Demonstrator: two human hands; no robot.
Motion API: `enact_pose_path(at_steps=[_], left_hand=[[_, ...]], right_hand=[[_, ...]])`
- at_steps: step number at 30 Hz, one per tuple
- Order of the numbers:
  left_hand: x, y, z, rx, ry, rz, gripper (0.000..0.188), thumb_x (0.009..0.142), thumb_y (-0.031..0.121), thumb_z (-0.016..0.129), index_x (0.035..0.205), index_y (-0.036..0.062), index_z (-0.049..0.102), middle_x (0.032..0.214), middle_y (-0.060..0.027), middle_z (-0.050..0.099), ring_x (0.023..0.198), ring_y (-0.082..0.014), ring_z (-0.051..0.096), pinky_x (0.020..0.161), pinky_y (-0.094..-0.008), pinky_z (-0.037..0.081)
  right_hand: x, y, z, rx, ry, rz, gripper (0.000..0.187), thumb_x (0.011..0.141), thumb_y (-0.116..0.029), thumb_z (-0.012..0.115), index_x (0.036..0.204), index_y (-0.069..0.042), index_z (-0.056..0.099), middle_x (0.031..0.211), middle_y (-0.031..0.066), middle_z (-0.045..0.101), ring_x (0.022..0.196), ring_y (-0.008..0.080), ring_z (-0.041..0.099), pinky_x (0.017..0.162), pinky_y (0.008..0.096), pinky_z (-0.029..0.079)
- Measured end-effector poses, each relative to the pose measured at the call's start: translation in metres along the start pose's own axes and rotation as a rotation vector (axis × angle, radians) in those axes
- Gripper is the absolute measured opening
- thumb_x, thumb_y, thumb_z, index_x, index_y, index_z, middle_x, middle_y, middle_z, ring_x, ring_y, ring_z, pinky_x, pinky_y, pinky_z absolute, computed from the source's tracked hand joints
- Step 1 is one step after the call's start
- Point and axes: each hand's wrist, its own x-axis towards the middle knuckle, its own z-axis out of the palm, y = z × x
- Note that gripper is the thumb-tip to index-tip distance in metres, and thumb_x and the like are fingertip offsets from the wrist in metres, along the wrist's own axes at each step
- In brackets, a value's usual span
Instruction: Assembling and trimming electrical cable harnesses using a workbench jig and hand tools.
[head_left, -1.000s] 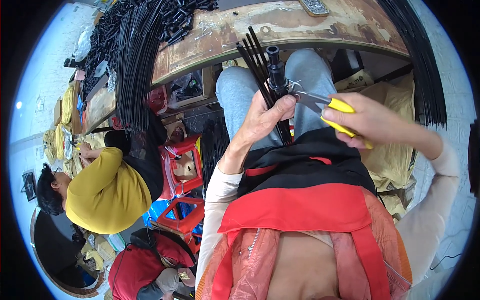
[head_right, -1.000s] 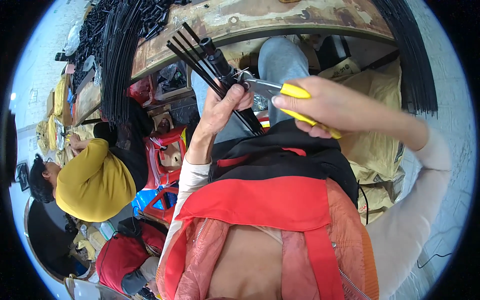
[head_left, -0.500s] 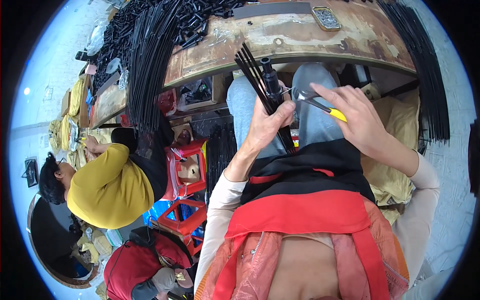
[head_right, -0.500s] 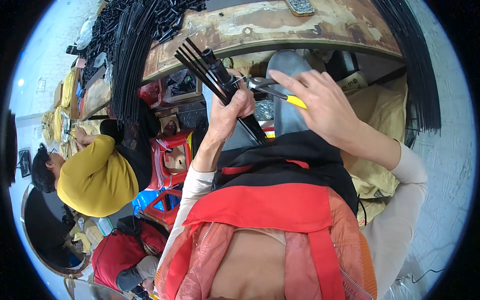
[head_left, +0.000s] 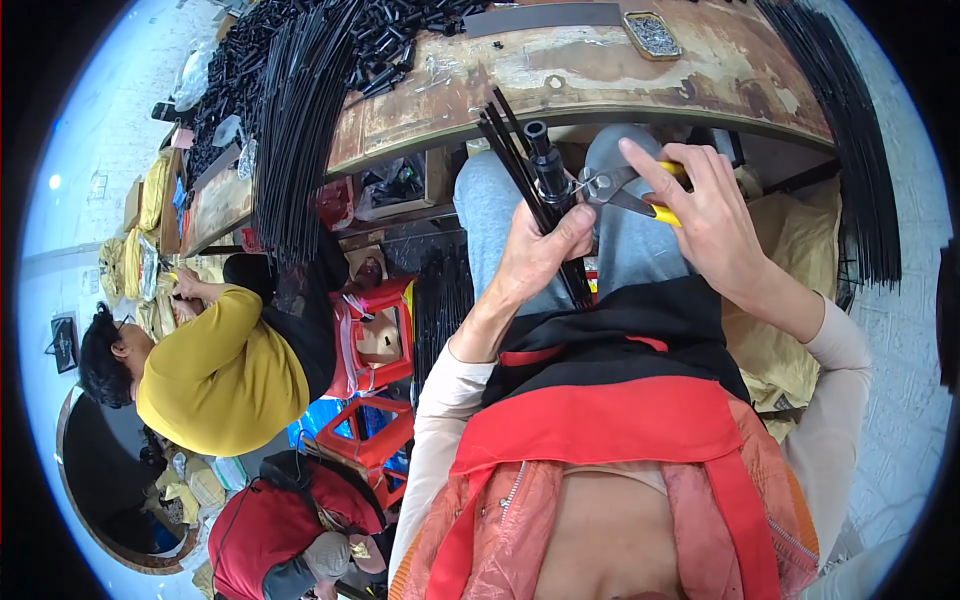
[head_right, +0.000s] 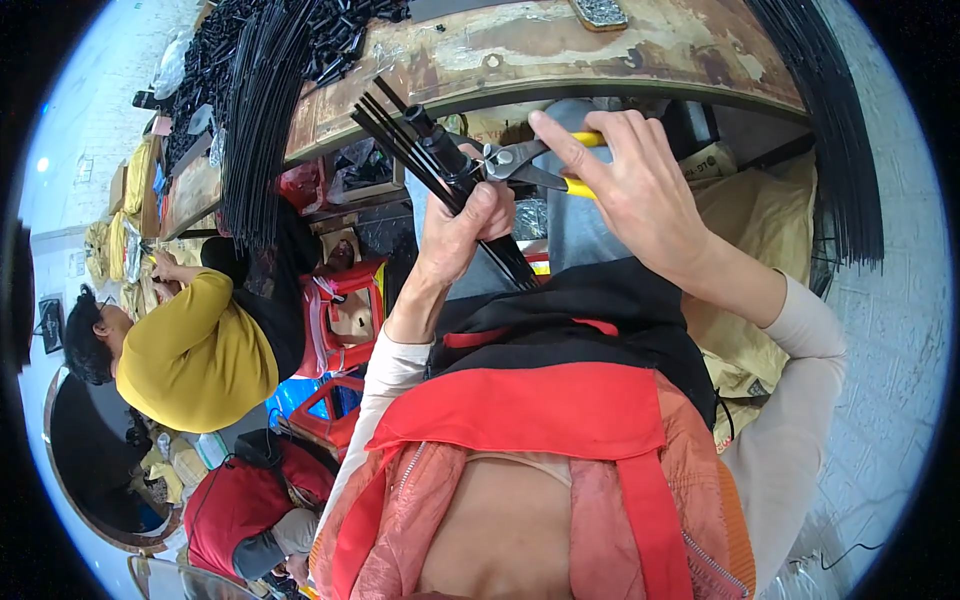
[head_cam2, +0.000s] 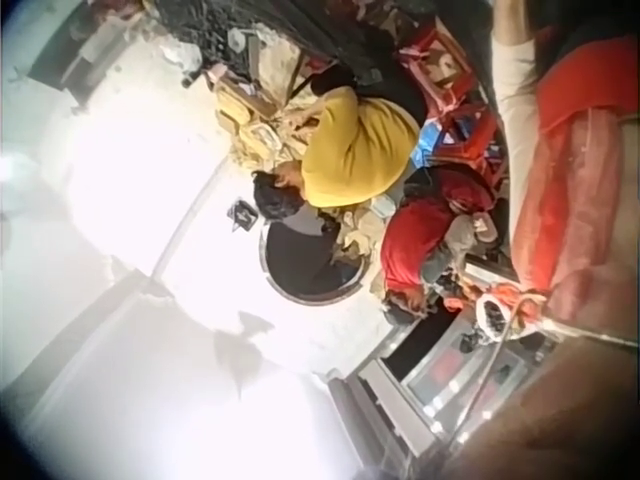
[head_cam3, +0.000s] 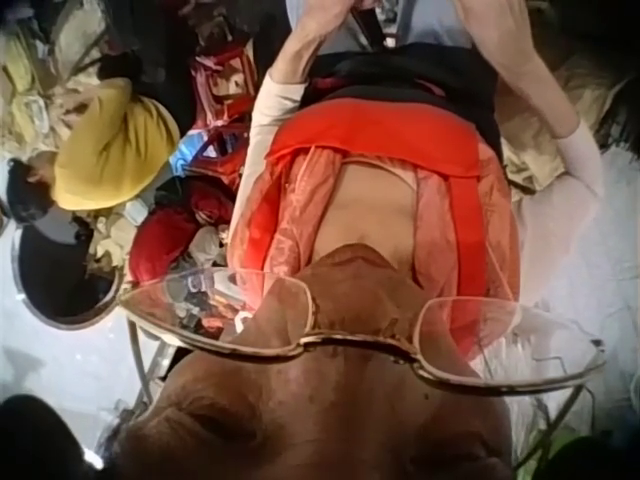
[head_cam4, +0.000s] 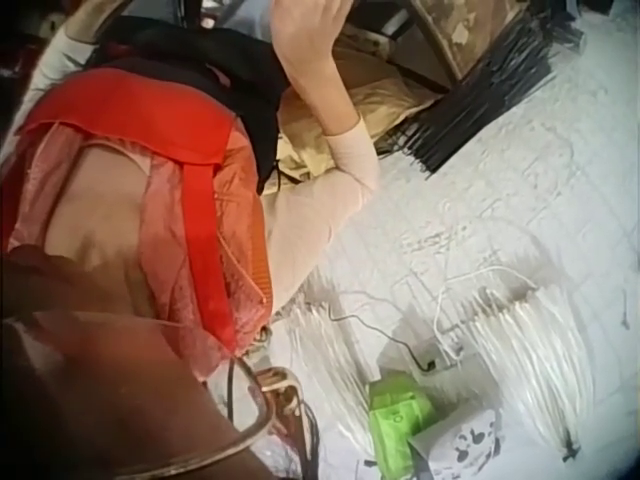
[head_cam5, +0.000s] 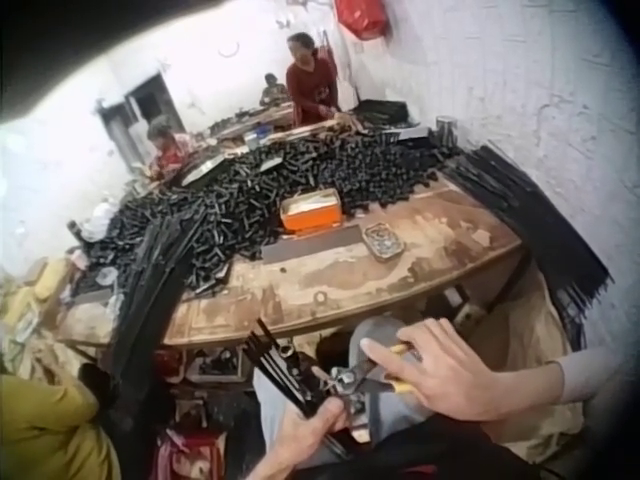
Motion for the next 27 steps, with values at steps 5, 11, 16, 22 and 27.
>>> enact_pose_path(at_steps=[5, 11, 16, 22, 27], left_hand=[[-0.002, 0.0, 0.003, -0.054, 0.043, -0.024, 0.023, 0.095, 0.021, 0.064, 0.089, 0.0056, 0.048, 0.064, 0.005, 0.04, 0.052, -0.005, 0.035, 0.048, -0.0227, 0.028], [0.004, -0.006, 0.012, 0.097, 0.191, -0.004, 0.022, 0.093, 0.021, 0.067, 0.087, 0.0058, 0.052, 0.063, 0.0062, 0.042, 0.053, -0.0039, 0.037, 0.049, -0.0218, 0.031], [-0.007, 0.003, 0.011, -0.034, 0.037, -0.104, 0.019, 0.093, 0.016, 0.067, 0.087, 0.007, 0.051, 0.065, 0.0058, 0.041, 0.054, -0.0044, 0.034, 0.048, -0.0232, 0.027], [-0.001, 0.007, 0.014, -0.022, 0.073, -0.124, 0.018, 0.093, 0.015, 0.066, 0.088, 0.0081, 0.05, 0.064, 0.0044, 0.044, 0.053, -0.0049, 0.038, 0.048, -0.0231, 0.031], [0.002, 0.0, 0.008, 0.082, 0.209, -0.075, 0.02, 0.092, 0.015, 0.068, 0.103, 0.0059, 0.054, 0.066, 0.005, 0.045, 0.053, -0.0037, 0.037, 0.046, -0.0219, 0.029]], right_hand=[[0.0, 0.001, -0.009, -0.026, 0.008, -0.009, 0.068, 0.078, -0.003, 0.067, 0.142, -0.016, 0.047, 0.096, 0.0119, 0.049, 0.084, 0.0276, 0.051, 0.076, 0.0376, 0.042], [0.005, 0.017, -0.04, -0.134, -0.191, -0.095, 0.064, 0.081, -0.014, 0.067, 0.142, -0.013, 0.046, 0.083, 0.0078, 0.05, 0.073, 0.0246, 0.052, 0.069, 0.0349, 0.044], [0.017, 0.008, -0.054, 1.276, -1.024, 0.713, 0.053, 0.076, -0.01, 0.078, 0.119, -0.002, 0.047, 0.065, 0.003, 0.053, 0.053, 0.008, 0.056, 0.048, 0.0299, 0.041], [-0.005, 0.006, -0.02, 0.266, 0.009, -0.126, 0.052, 0.081, -0.008, 0.068, 0.127, 0.0, 0.045, 0.083, 0.0123, 0.06, 0.068, 0.0266, 0.063, 0.061, 0.037, 0.05], [0.002, 0.017, -0.031, 0.221, -0.216, -0.106, 0.055, 0.084, -0.007, 0.063, 0.134, -0.001, 0.042, 0.082, 0.0141, 0.061, 0.065, 0.0299, 0.063, 0.059, 0.0369, 0.051]])
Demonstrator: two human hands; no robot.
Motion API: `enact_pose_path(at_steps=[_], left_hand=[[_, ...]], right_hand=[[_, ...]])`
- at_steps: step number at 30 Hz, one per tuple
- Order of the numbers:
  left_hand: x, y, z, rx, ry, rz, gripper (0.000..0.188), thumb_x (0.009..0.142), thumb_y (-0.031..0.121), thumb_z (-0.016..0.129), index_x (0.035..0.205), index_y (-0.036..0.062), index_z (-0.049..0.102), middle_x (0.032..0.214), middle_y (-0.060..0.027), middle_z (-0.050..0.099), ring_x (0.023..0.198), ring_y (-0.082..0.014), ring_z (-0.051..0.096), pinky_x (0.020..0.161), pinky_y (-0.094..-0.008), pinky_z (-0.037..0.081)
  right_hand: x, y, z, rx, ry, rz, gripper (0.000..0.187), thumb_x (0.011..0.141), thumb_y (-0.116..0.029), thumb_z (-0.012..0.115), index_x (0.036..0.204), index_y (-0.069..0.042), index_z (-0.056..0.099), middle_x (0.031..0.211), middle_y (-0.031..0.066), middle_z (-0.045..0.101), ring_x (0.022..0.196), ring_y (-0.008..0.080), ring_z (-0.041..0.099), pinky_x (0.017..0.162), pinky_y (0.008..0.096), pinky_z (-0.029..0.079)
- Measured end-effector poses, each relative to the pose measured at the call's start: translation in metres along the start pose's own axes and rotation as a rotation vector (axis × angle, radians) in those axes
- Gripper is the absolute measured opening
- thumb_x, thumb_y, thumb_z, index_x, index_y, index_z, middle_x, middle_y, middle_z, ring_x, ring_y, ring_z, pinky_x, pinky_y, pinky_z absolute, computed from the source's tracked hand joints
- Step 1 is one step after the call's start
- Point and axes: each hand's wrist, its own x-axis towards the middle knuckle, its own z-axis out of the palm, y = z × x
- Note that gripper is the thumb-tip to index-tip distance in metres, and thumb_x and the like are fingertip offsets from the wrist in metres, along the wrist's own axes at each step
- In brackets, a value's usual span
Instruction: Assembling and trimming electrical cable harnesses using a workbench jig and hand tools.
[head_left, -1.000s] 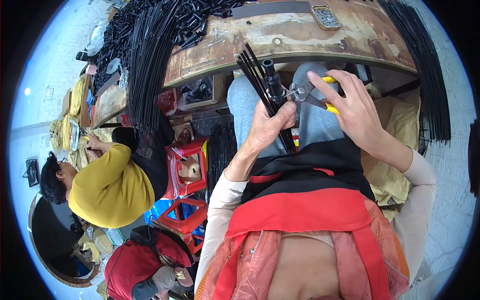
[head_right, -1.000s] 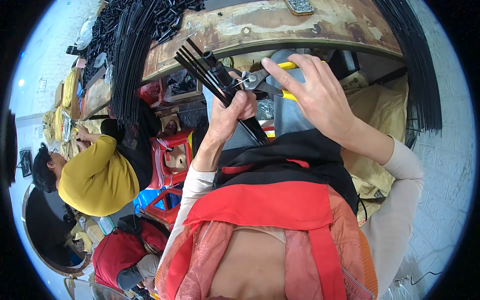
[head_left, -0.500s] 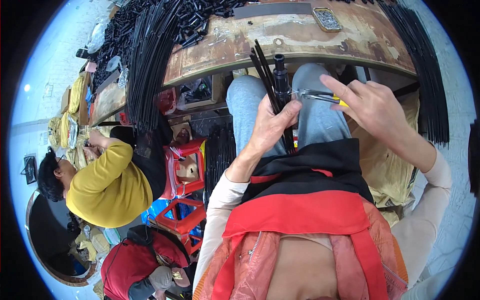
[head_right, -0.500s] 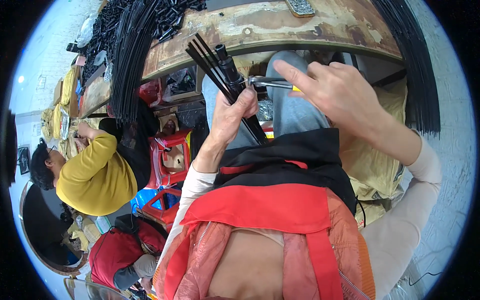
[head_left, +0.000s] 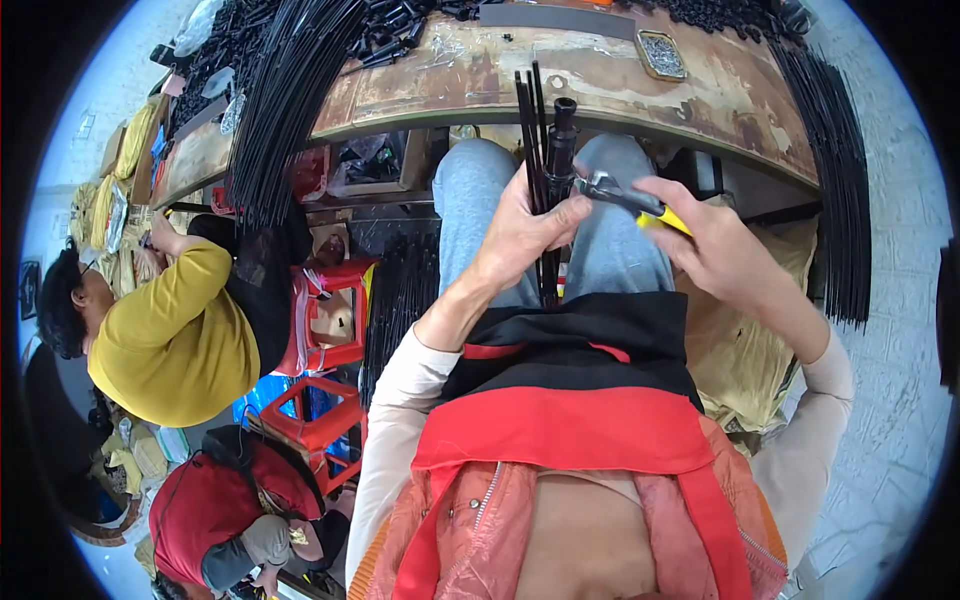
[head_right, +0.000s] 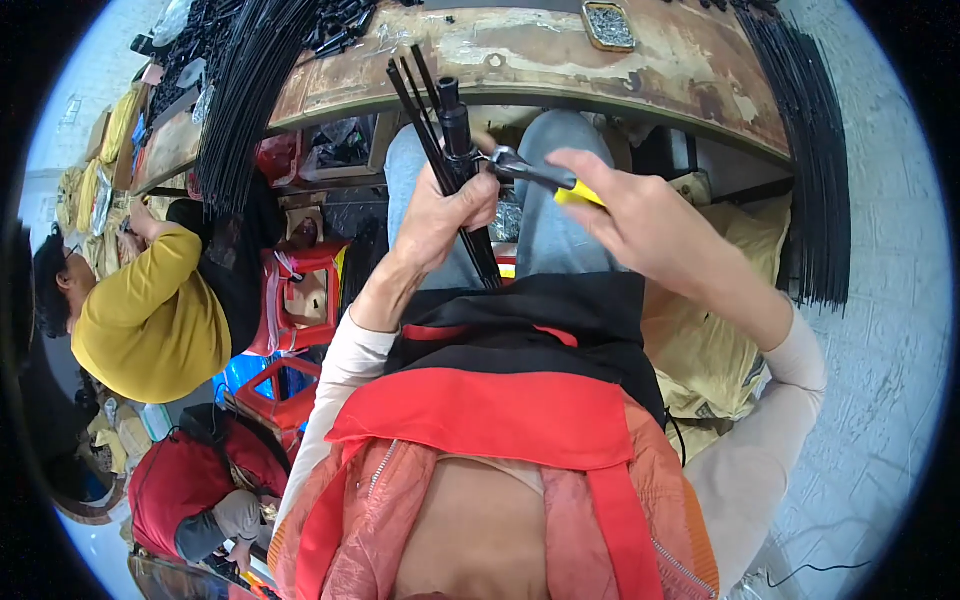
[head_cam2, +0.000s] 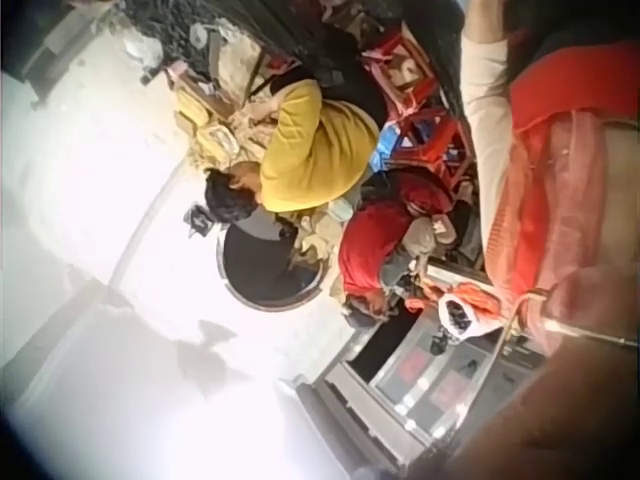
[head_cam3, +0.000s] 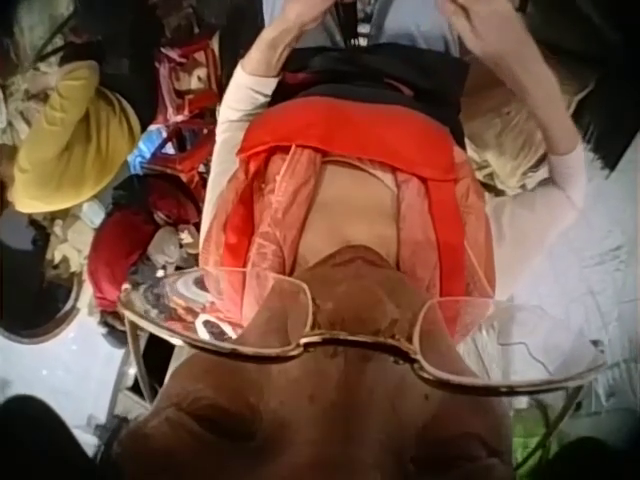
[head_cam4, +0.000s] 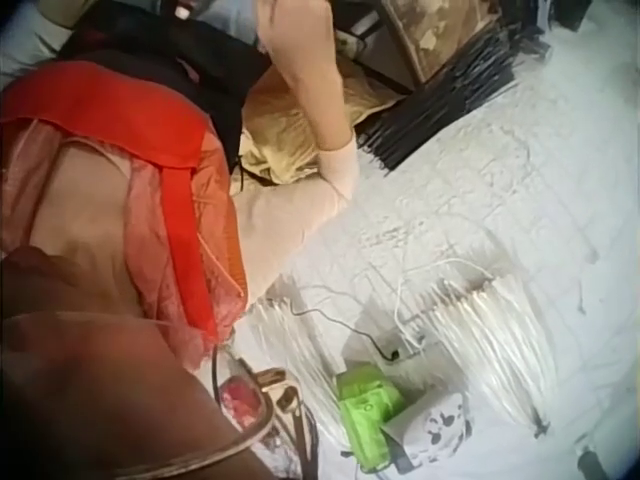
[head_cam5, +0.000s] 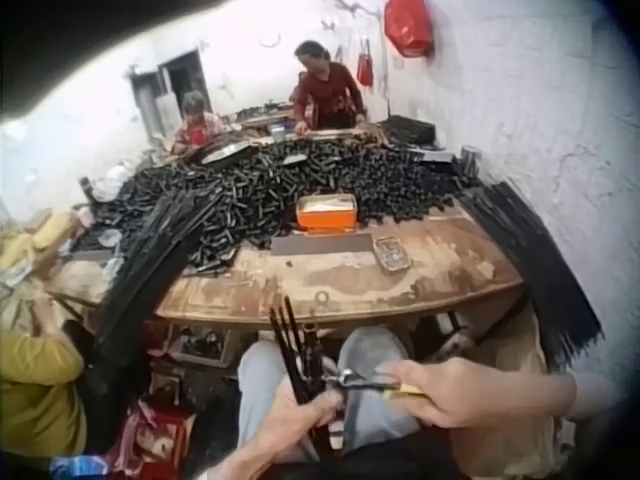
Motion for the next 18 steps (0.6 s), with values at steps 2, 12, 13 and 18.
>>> enact_pose_path(at_steps=[2, 12, 13, 18], left_hand=[[-0.001, 0.008, 0.005, -0.169, -0.15, 0.045, 0.04, 0.091, 0.016, 0.068, 0.126, 0.0044, 0.051, 0.066, 0.0056, 0.045, 0.053, -0.0038, 0.037, 0.046, -0.0217, 0.028], [-0.003, 0.033, 0.003, 0.032, -0.162, 0.019, 0.039, 0.088, 0.022, 0.072, 0.119, 0.0007, 0.06, 0.072, 0.0035, 0.053, 0.061, -0.0058, 0.049, 0.056, -0.0223, 0.039], [-0.005, 0.031, -0.001, -0.018, -0.18, 0.04, 0.04, 0.087, 0.023, 0.074, 0.118, 0.0006, 0.061, 0.073, 0.0039, 0.053, 0.061, -0.0052, 0.048, 0.055, -0.0219, 0.038], [-0.01, 0.034, -0.005, 0.117, -0.32, -0.018, 0.043, 0.085, 0.026, 0.075, 0.117, 0.0002, 0.063, 0.073, 0.0047, 0.052, 0.061, -0.004, 0.044, 0.053, -0.0206, 0.034]], right_hand=[[0.009, -0.008, -0.03, 0.951, -0.621, 0.574, 0.051, 0.083, -0.008, 0.065, 0.129, 0.0, 0.045, 0.068, 0.0105, 0.059, 0.05, 0.021, 0.061, 0.045, 0.0317, 0.047], [-0.006, -0.016, -0.012, 0.346, -0.145, 0.184, 0.053, 0.086, 0.0, 0.056, 0.136, 0.0, 0.039, 0.095, 0.0154, 0.06, 0.081, 0.0284, 0.06, 0.074, 0.0343, 0.048], [0.005, -0.023, -0.029, 0.612, -0.41, 0.401, 0.053, 0.085, 0.001, 0.056, 0.135, 0.003, 0.038, 0.087, 0.0104, 0.063, 0.071, 0.0215, 0.062, 0.065, 0.0314, 0.049], [-0.006, -0.025, -0.026, 1.12, -0.7, 0.612, 0.056, 0.082, -0.006, 0.064, 0.132, 0.002, 0.041, 0.078, 0.0068, 0.061, 0.062, 0.015, 0.058, 0.058, 0.0286, 0.047]])
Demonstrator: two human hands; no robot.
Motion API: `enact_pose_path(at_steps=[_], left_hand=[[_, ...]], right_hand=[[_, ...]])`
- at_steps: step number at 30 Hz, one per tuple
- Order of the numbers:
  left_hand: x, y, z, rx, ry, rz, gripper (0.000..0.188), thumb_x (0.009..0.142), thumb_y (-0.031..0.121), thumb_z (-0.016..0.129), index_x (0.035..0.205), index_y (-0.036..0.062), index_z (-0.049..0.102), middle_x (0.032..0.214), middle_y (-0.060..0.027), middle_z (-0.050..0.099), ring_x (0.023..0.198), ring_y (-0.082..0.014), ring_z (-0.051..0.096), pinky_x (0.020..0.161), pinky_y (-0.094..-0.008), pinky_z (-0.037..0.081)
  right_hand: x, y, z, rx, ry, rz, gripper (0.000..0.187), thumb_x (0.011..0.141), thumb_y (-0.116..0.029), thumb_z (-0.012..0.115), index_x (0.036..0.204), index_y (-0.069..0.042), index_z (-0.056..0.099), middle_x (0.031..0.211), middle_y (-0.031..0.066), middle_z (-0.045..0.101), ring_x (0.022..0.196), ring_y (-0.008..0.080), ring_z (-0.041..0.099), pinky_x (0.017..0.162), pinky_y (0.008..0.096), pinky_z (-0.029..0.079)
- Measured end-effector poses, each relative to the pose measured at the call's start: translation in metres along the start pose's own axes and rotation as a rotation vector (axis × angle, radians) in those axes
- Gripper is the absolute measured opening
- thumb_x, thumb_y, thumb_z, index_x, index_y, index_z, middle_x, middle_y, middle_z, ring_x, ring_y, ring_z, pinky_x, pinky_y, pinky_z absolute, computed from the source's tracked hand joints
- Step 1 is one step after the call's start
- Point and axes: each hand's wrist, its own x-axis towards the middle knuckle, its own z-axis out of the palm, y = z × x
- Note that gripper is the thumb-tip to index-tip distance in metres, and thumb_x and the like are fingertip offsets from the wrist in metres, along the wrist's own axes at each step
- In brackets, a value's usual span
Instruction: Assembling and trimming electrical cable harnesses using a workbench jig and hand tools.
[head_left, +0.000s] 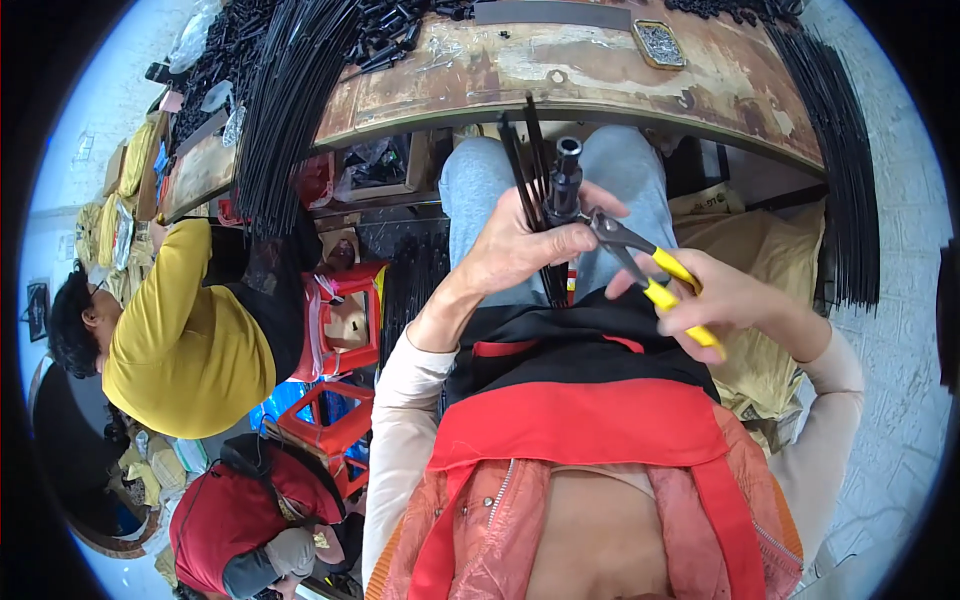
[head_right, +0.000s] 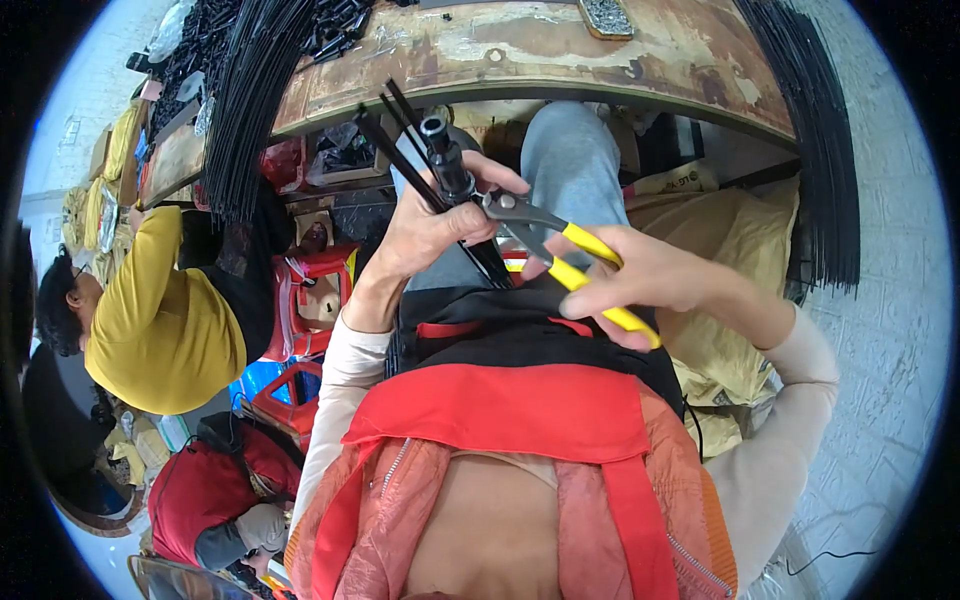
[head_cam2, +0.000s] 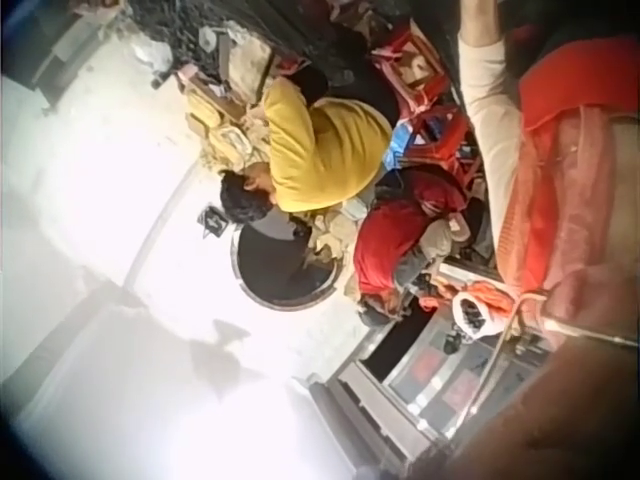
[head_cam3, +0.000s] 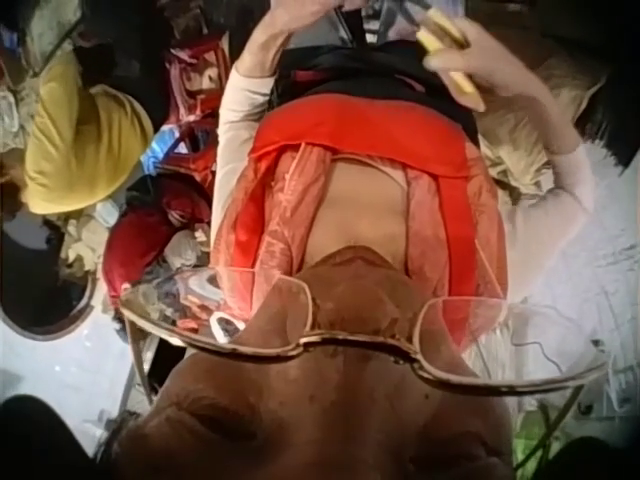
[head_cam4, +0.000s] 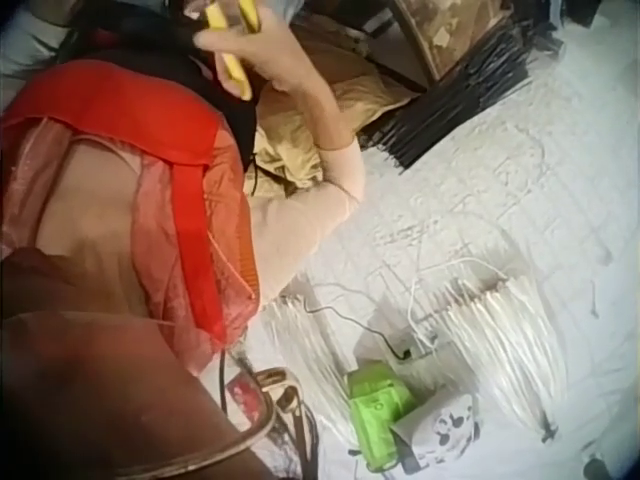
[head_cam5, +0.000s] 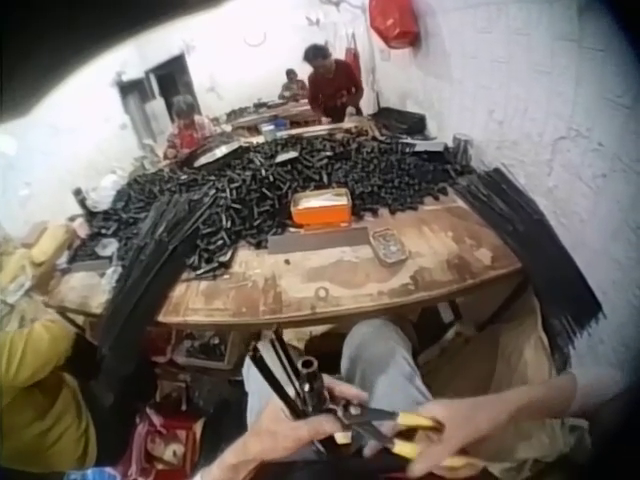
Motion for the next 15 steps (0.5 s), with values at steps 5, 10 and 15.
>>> enact_pose_path(at_steps=[5, 10, 15], left_hand=[[0.002, 0.005, 0.004, 0.035, 0.127, 0.039, 0.038, 0.089, 0.025, 0.07, 0.117, 0.0002, 0.063, 0.066, 0.0057, 0.049, 0.059, -0.004, 0.044, 0.053, -0.0214, 0.035], [0.001, 0.005, -0.005, 0.054, 0.002, 0.084, 0.042, 0.087, 0.028, 0.073, 0.117, -0.0006, 0.063, 0.069, 0.0037, 0.051, 0.061, -0.0049, 0.046, 0.055, -0.0213, 0.036], [0.004, 0.0, -0.009, 0.066, -0.019, 0.058, 0.042, 0.087, 0.027, 0.073, 0.118, 0.0, 0.063, 0.068, 0.0034, 0.051, 0.061, -0.0054, 0.046, 0.055, -0.0211, 0.036]], right_hand=[[0.009, 0.01, 0.008, -0.818, 0.671, -0.57, 0.046, 0.084, -0.015, 0.068, 0.122, 0.002, 0.049, 0.083, 0.0128, 0.06, 0.07, 0.0184, 0.062, 0.063, 0.0351, 0.049], [0.004, -0.013, 0.002, -0.026, 0.312, -0.03, 0.043, 0.088, -0.02, 0.062, 0.12, 0.005, 0.047, 0.066, 0.0087, 0.06, 0.051, 0.0168, 0.059, 0.047, 0.0265, 0.046], [0.012, 0.004, 0.005, -0.036, 0.127, -0.027, 0.038, 0.084, -0.022, 0.063, 0.11, 0.004, 0.051, 0.074, 0.0099, 0.059, 0.059, 0.0158, 0.06, 0.05, 0.0257, 0.043]])
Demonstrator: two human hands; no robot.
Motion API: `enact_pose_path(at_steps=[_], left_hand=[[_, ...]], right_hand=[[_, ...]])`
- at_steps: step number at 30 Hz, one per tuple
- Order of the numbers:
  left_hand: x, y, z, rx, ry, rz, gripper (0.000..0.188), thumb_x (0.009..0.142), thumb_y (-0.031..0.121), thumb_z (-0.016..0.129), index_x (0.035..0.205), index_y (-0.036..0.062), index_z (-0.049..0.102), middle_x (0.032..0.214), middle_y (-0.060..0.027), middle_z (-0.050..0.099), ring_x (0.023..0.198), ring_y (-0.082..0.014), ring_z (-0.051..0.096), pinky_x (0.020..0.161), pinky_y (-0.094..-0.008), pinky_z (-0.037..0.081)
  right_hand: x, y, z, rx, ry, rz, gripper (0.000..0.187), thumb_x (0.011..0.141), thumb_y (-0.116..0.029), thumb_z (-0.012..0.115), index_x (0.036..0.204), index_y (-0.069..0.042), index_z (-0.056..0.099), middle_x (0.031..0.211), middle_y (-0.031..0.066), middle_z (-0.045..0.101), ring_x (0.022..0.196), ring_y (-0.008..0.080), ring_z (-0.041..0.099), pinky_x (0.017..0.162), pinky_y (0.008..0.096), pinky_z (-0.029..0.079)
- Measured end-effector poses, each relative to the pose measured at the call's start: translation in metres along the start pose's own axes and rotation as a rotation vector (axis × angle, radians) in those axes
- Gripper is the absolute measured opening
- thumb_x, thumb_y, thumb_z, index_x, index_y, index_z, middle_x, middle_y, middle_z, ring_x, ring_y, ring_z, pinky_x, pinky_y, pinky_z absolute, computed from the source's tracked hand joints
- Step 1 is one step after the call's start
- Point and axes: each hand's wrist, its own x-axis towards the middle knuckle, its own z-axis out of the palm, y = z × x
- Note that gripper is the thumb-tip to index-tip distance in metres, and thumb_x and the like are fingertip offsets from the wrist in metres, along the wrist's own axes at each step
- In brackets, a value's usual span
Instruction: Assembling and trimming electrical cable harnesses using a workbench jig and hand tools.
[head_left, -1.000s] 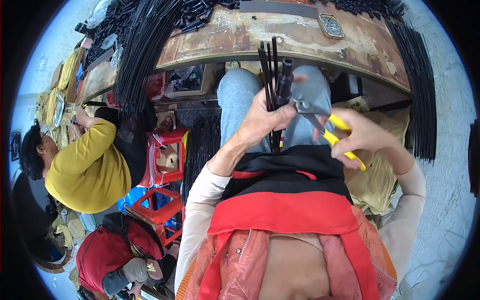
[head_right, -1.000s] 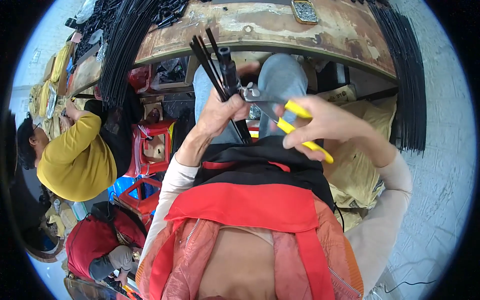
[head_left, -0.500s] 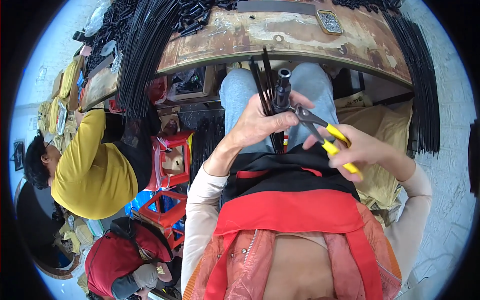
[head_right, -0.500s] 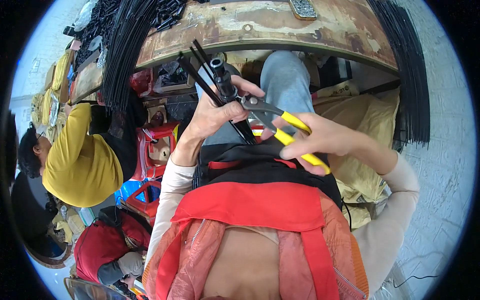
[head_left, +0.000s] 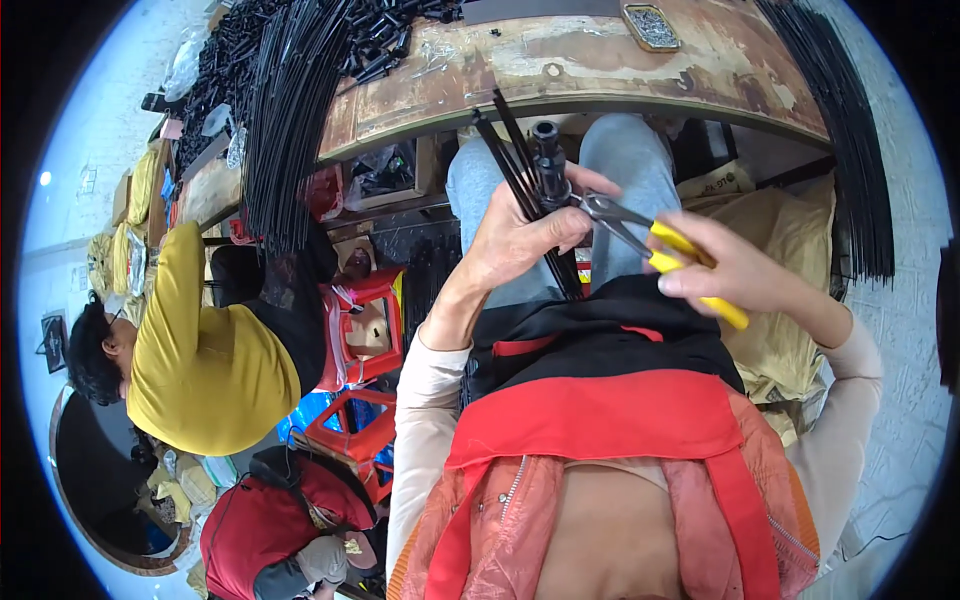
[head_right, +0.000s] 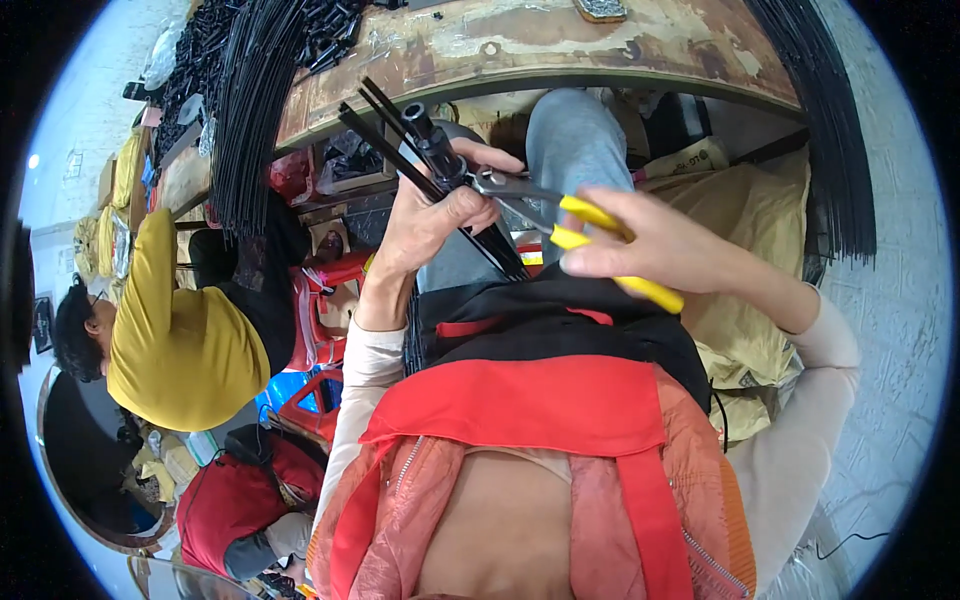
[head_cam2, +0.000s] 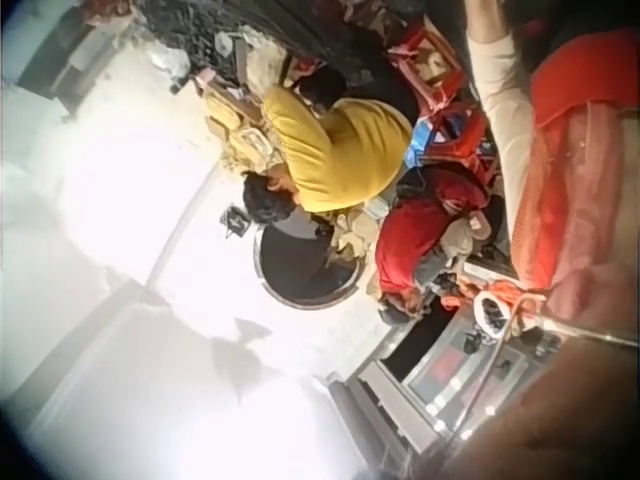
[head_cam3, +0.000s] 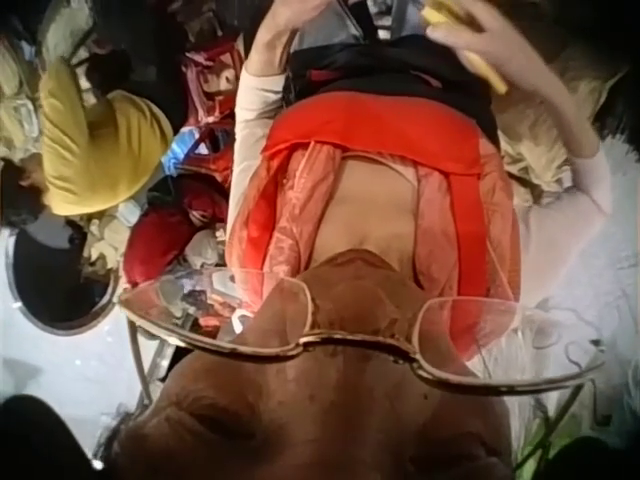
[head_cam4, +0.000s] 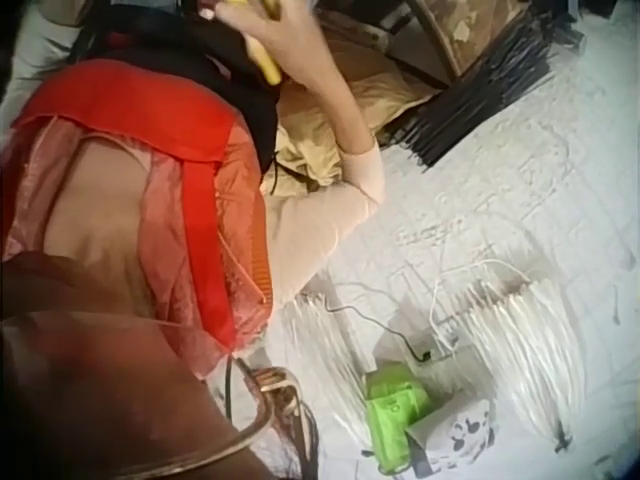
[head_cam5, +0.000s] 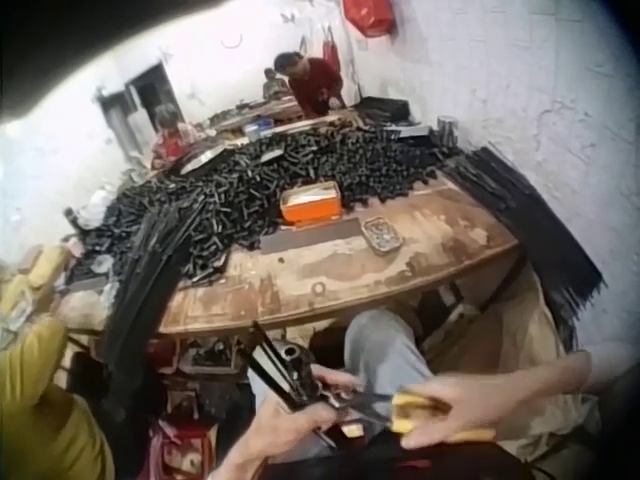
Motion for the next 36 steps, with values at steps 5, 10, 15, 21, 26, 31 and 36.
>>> enact_pose_path(at_steps=[5, 10, 15, 21, 26, 31, 36], left_hand=[[0.0, 0.002, 0.002, -0.026, 0.065, 0.026, 0.039, 0.089, 0.023, 0.071, 0.119, -0.0012, 0.062, 0.066, 0.0027, 0.051, 0.059, -0.0055, 0.044, 0.055, -0.0215, 0.037], [0.003, 0.002, 0.001, -0.005, -0.033, -0.016, 0.047, 0.084, 0.029, 0.076, 0.117, -0.0017, 0.063, 0.071, 0.0025, 0.054, 0.061, -0.0055, 0.048, 0.056, -0.0214, 0.038], [0.002, 0.0, 0.006, -0.047, 0.067, -0.001, 0.038, 0.088, 0.023, 0.071, 0.114, -0.0025, 0.06, 0.069, 0.0019, 0.053, 0.061, -0.0056, 0.048, 0.056, -0.0218, 0.038], [0.005, -0.002, 0.009, -0.038, 0.107, 0.005, 0.026, 0.092, 0.013, 0.065, 0.106, -0.0018, 0.049, 0.069, -0.0032, 0.048, 0.057, -0.0096, 0.043, 0.052, -0.0262, 0.036], [0.006, -0.006, 0.014, -0.121, 0.147, -0.001, 0.02, 0.092, 0.012, 0.067, 0.101, -0.0003, 0.054, 0.067, 0.0026, 0.05, 0.058, -0.0047, 0.044, 0.052, -0.022, 0.035], [0.006, -0.008, 0.014, -0.105, 0.143, 0.019, 0.019, 0.091, 0.01, 0.067, 0.101, 0.0002, 0.055, 0.067, 0.0034, 0.049, 0.057, -0.0042, 0.042, 0.051, -0.0219, 0.034], [0.012, -0.008, 0.016, -0.107, 0.207, -0.017, 0.017, 0.091, 0.009, 0.066, 0.101, 0.0004, 0.055, 0.067, 0.0042, 0.048, 0.057, -0.0036, 0.041, 0.051, -0.0217, 0.033]], right_hand=[[0.003, 0.015, -0.002, -0.657, 0.486, -0.552, 0.032, 0.087, -0.013, 0.066, 0.11, 0.002, 0.05, 0.079, 0.0146, 0.062, 0.064, 0.0259, 0.065, 0.058, 0.0333, 0.049], [0.0, 0.006, -0.006, 0.281, -0.218, 0.096, 0.036, 0.086, -0.015, 0.068, 0.111, 0.0, 0.048, 0.068, 0.0085, 0.06, 0.043, 0.0149, 0.057, 0.045, 0.026, 0.046], [0.006, 0.02, 0.0, -0.87, 0.658, -0.589, 0.044, 0.086, -0.016, 0.068, 0.124, 0.001, 0.051, 0.098, 0.0133, 0.065, 0.076, 0.0153, 0.062, 0.065, 0.0273, 0.048], [0.007, 0.006, 0.0, -0.125, 0.12, -0.111, 0.029, 0.098, -0.024, 0.053, 0.092, 0.002, 0.062, 0.076, 0.0079, 0.066, 0.071, 0.0142, 0.064, 0.064, 0.0288, 0.048], [0.007, 0.009, 0.001, -0.151, 0.161, -0.172, 0.032, 0.1, -0.028, 0.05, 0.098, 0.002, 0.06, 0.078, 0.0087, 0.067, 0.069, 0.0131, 0.064, 0.064, 0.0276, 0.048], [0.004, -0.002, 0.003, -0.074, 0.125, -0.065, 0.032, 0.1, -0.028, 0.05, 0.104, 0.003, 0.056, 0.075, 0.0072, 0.064, 0.066, 0.0119, 0.062, 0.064, 0.0272, 0.047], [0.015, 0.02, 0.013, 0.101, 0.168, -0.073, 0.032, 0.101, -0.031, 0.05, 0.091, 0.0, 0.052, 0.063, 0.0005, 0.05, 0.055, 0.0081, 0.047, 0.056, 0.0261, 0.041]])
